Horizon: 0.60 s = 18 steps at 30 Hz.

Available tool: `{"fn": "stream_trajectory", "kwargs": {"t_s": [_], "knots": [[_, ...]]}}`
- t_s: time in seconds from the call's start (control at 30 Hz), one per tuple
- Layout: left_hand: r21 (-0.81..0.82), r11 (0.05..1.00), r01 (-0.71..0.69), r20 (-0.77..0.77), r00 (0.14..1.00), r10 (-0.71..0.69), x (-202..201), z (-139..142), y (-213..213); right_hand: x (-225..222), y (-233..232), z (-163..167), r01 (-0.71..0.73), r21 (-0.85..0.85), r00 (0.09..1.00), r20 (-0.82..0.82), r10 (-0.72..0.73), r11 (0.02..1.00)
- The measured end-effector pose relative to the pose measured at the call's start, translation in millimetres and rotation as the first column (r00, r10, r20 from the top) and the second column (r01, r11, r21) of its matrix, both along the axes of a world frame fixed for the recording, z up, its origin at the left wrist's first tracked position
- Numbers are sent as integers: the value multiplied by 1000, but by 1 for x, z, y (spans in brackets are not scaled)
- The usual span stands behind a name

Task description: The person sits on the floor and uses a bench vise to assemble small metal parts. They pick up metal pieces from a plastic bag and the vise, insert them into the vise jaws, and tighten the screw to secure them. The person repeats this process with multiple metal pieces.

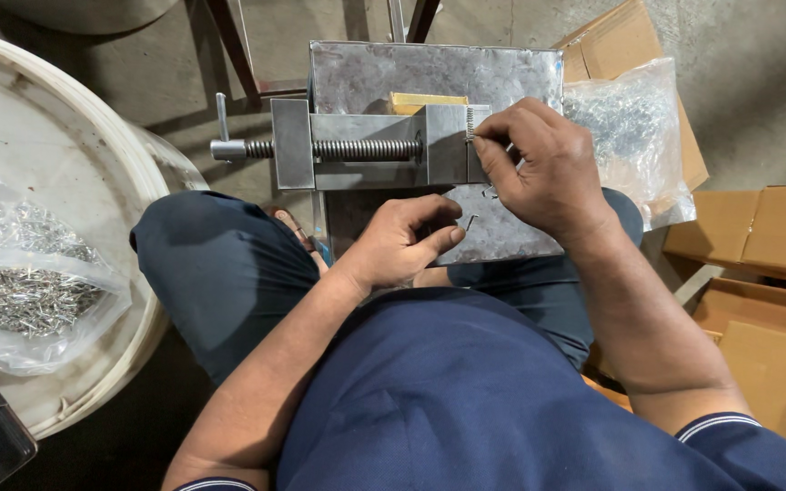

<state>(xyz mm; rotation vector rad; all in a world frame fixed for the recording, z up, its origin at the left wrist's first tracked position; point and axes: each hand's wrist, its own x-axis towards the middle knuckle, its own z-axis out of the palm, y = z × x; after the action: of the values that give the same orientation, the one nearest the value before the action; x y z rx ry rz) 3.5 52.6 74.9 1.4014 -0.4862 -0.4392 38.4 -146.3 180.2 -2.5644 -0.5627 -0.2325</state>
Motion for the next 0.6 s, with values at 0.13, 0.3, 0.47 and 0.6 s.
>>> {"fn": "stream_trajectory", "kwargs": {"t_s": [0.13,0.3,0.47,0.6], "knots": [[15,1000,4,-1,1000,-4,0,0,0,-2,-3,-2,11,11,1000,11,-11,1000],[30,999,-18,71,997,16,0,1,0,-21,-15,-11,89,166,996,-38,-84,982],[-11,1000,10,57,998,-9,-1,-1,-3,-56,-37,-38,221,195,974,-84,-208,955],[17,1000,-13,43,999,12,-8,-1,-6,-84,-53,-62,208,181,971,-158,-181,961]]}}
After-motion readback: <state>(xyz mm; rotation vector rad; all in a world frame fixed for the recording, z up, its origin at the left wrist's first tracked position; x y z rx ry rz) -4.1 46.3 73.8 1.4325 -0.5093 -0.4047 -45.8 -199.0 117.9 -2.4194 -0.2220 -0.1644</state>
